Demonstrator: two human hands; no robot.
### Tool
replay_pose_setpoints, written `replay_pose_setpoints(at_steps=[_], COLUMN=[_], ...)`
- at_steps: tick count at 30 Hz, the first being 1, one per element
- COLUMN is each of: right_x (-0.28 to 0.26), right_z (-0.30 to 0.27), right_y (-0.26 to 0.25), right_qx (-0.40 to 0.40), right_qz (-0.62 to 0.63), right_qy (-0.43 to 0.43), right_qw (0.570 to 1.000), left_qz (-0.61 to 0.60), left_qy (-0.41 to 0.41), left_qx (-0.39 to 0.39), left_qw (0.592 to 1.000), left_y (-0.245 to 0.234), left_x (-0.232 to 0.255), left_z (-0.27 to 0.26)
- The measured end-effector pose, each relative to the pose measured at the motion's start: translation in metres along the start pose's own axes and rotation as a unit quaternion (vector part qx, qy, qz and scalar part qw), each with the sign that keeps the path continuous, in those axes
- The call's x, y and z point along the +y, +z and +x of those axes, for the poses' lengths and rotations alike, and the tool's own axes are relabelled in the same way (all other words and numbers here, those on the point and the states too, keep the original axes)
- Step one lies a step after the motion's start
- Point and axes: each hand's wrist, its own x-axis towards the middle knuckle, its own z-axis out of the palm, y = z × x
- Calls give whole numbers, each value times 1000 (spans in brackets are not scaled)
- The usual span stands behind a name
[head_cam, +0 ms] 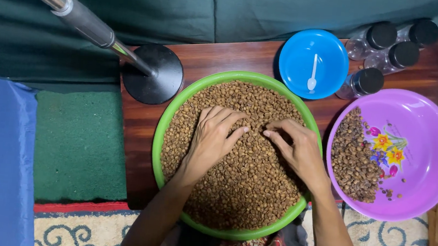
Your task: Sorting coffee beans by hand to remove defects, moving them from a green bowl to a purple tray.
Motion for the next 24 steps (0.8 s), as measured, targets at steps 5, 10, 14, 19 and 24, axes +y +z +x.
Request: replay_pose_setpoints(at_steps=[5,10,14,19,24], right_x=[6,4,-6,-6,-7], right_z=[-11,-14,-19,-26,-31], right_y=[-3,-7,-5,3,6], right_qx=[18,16,6,6,8], right_qz=[-3,-21,-9,0,-14], right_qy=[11,-6,-16,-34,-46], right_qw=[1000,1000,1000,999,999], left_qz=[-17,-70,-58,-61,-21], left_qy=[3,-34,-38,-57,-43], left_qx=[14,32,6,-98,-143], left_qw=[1000,996,998,992,988], left_y=[4,-15,-41,-51,-54], left_x=[-3,0,12,35,48], left_z=[-3,0,-12,-44,-57])
